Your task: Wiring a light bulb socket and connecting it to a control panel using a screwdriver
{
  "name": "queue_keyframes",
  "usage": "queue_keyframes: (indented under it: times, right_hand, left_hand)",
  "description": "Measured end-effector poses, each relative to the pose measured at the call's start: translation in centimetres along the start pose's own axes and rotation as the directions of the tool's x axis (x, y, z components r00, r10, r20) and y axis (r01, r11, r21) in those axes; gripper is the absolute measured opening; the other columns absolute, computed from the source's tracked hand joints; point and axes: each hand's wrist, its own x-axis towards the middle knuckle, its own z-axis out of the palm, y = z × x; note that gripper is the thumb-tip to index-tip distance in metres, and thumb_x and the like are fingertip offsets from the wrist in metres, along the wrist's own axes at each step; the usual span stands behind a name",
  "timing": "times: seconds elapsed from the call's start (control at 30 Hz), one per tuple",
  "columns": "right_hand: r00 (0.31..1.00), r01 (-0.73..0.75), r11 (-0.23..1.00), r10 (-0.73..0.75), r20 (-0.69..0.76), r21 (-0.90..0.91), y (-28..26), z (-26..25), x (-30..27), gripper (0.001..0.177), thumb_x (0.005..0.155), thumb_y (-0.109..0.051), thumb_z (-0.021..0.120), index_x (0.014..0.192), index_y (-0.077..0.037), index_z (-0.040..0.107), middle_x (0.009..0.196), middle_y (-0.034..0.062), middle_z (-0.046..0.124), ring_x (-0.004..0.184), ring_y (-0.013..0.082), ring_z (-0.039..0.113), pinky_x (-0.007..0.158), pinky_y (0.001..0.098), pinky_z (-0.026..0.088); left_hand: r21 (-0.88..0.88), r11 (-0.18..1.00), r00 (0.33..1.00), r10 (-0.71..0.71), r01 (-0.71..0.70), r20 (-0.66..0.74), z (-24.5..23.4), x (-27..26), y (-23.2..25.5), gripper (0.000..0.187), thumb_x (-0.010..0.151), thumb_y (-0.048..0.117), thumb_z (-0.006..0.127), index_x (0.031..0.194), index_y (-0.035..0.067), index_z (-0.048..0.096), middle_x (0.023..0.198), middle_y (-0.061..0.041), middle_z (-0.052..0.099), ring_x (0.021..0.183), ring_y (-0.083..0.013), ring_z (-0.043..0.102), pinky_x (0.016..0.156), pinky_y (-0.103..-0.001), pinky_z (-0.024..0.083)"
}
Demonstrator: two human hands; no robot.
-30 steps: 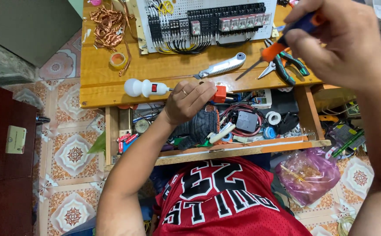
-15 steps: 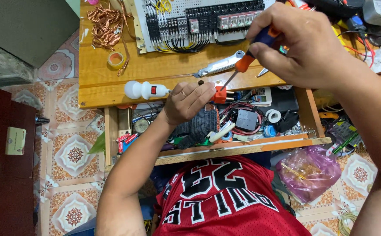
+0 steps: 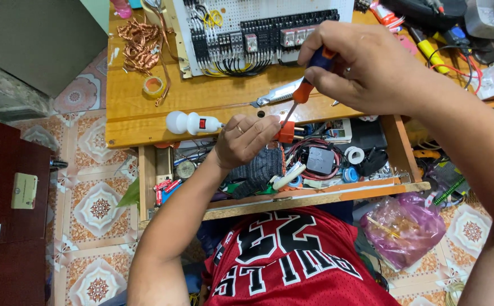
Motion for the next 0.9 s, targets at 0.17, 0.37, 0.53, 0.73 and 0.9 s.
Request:
queue_keyframes:
  times: [0.17,0.37,0.53,0.73,0.9]
  right_hand:
    - [0.998,-0.012,1.000,0.014,0.057,-0.019,-0.4,-0.7,0.6,0.016,0.102,-0.018,0.070,0.115,-0.010,0.064,0.092,0.0071,0.064,0.073,0.0249,0.058,0.068,0.0367,0.045]
    - [0.945,0.236,0.963,-0.258,0.203,0.129,-1.0,-2.5,1.9,0.015,0.100,-0.018,0.061,0.111,-0.008,0.066,0.107,0.0093,0.067,0.087,0.0273,0.064,0.076,0.0382,0.050]
    - [0.975,0.016,0.981,0.027,0.219,-0.193,-0.3,-1.6,2.2,0.023,0.098,-0.039,0.067,0.106,-0.018,0.070,0.070,0.0092,0.062,0.059,0.0304,0.058,0.060,0.0404,0.044]
    - [0.926,-0.101,0.991,0.125,0.357,-0.084,-0.3,-2.3,2.8,0.042,0.082,-0.033,0.079,0.118,-0.018,0.064,0.093,0.0013,0.074,0.061,0.0238,0.066,0.062,0.0387,0.051]
    - [0.946,-0.051,0.975,0.116,0.302,-0.215,0.7,-1.9,2.7,0.027,0.092,-0.041,0.072,0.110,-0.021,0.067,0.063,0.0065,0.064,0.053,0.0269,0.057,0.060,0.0393,0.045]
  left_hand:
    - [0.021,1.000,1.000,0.000,0.000,-0.001,-0.1,0.1,0.1,0.023,0.107,0.006,0.062,0.130,0.001,0.061,0.116,-0.010,0.078,0.091,-0.0176,0.075,0.074,-0.034,0.047]
    - [-0.068,0.998,1.000,-0.006,0.005,-0.007,-0.1,0.4,0.2,0.022,0.108,0.004,0.060,0.129,-0.001,0.056,0.117,-0.016,0.076,0.092,-0.0219,0.074,0.074,-0.036,0.047]
    - [-0.079,0.997,1.000,0.002,-0.004,-0.024,0.0,0.0,0.1,0.023,0.109,0.005,0.057,0.131,0.000,0.056,0.118,-0.016,0.076,0.092,-0.0231,0.075,0.073,-0.037,0.047]
    - [-0.060,0.998,0.999,-0.010,0.008,-0.035,0.1,0.4,0.4,0.012,0.106,0.005,0.059,0.114,0.003,0.068,0.112,-0.010,0.074,0.082,-0.0201,0.069,0.071,-0.035,0.045]
    - [-0.092,0.996,0.998,-0.008,0.003,-0.055,0.5,-0.3,0.4,0.022,0.102,0.004,0.071,0.124,0.001,0.067,0.119,-0.015,0.074,0.090,-0.0245,0.071,0.073,-0.038,0.050]
